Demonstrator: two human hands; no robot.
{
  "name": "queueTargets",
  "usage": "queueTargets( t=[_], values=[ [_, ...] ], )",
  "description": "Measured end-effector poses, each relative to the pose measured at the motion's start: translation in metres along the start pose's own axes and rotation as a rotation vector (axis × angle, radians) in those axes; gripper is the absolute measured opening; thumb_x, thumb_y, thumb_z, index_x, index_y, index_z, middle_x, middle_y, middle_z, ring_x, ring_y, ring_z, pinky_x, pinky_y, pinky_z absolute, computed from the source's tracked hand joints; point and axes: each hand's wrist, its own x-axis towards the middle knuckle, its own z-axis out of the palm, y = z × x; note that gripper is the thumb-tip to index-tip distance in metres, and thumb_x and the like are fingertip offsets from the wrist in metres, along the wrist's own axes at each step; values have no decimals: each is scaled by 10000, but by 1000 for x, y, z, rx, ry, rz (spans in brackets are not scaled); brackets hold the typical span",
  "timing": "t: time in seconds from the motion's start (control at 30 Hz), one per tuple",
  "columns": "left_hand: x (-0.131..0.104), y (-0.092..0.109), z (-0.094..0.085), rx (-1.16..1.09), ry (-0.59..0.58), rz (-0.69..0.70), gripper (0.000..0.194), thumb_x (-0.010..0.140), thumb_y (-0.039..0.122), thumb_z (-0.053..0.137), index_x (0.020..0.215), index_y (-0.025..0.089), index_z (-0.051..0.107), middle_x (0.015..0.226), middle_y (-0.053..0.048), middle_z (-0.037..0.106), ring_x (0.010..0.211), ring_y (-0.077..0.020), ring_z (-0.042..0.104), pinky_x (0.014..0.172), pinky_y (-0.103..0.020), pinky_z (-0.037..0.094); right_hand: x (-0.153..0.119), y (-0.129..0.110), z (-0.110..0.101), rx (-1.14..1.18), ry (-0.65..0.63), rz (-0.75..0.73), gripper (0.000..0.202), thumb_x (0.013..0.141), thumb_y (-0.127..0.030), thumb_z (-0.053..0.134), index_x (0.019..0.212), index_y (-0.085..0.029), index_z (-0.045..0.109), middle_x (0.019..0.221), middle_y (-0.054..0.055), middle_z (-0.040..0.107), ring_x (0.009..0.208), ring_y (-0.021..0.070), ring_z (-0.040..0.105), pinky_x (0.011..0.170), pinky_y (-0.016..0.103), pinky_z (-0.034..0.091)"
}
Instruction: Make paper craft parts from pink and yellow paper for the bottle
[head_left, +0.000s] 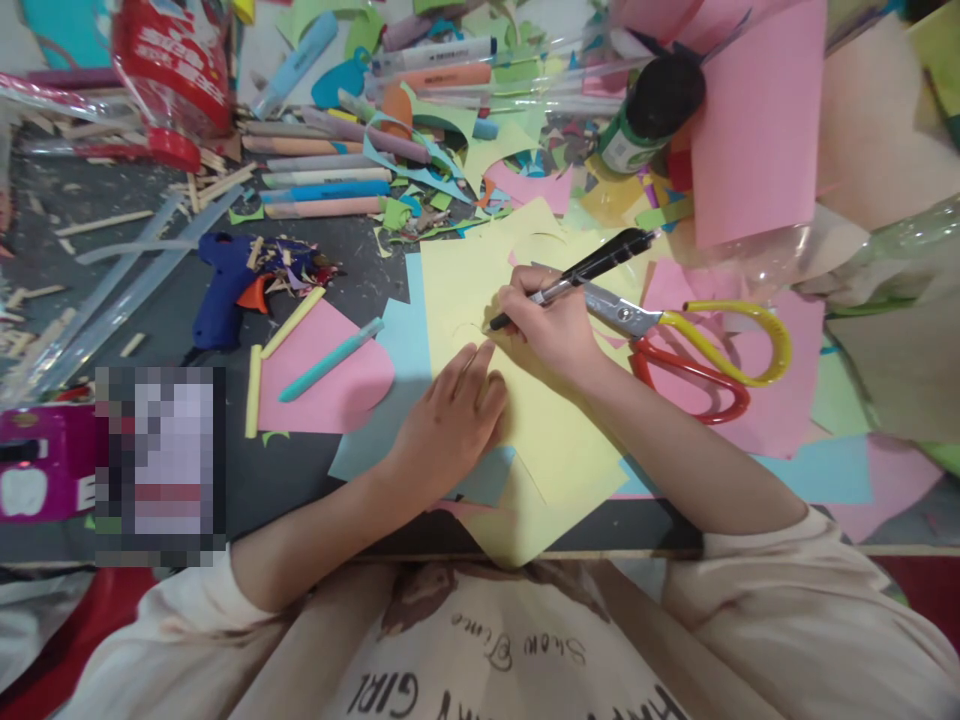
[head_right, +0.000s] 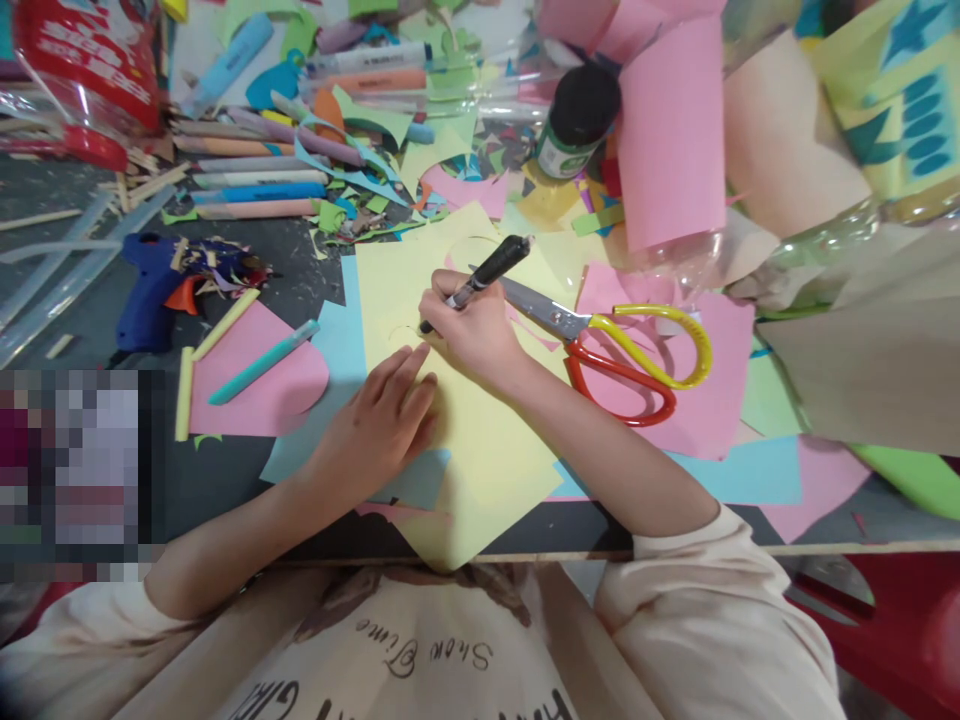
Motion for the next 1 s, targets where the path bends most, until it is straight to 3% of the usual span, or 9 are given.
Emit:
queueTargets(
  t=[0.2, 0.4, 0.63, 1.0],
  values=[
    [2, 0, -1, 9, 48, 16, 221, 933, 150, 454, 1046, 57, 620, 1260, -219, 668, 1187, -296, 645, 942, -361, 558, 0, -3, 0, 74, 47, 4, 396, 776, -33, 487, 467, -218, 322, 439, -74, 359, 448, 57, 357, 462, 207, 330],
    [1, 0, 1, -9, 22, 17, 229, 938, 160, 460, 1084, 51, 599, 1301, -238, 638, 1228, -311, 616, 953, -387, 553, -2, -5, -2, 128, 83, 54, 403, 824, -70, 482, 483, -223, 333, 410, -78, 380, 406, 51, 394, 448, 192, 373],
    [-1, 0, 1, -49, -22, -2, 232, 936, 151, 460, 1114, 61, 580, 1316, -242, 625, 1270, -316, 583, 968, -411, 547, -10, 0, -9, 125, -77, 81, 359, 816, -171, 573, 515, -224, 384, 445, -75, 461, 443, 60, 456, 483, 213, 427],
    [1, 1, 1, -6, 54, 22, 235, 922, 149, 474, 1074, 29, 608, 1244, -241, 664, 1182, -320, 640, 944, -383, 551, -10, 2, -10, -34, -45, 42, 389, 810, -131, 558, 504, -230, 339, 464, -73, 414, 465, 73, 428, 506, 261, 374]
  ],
)
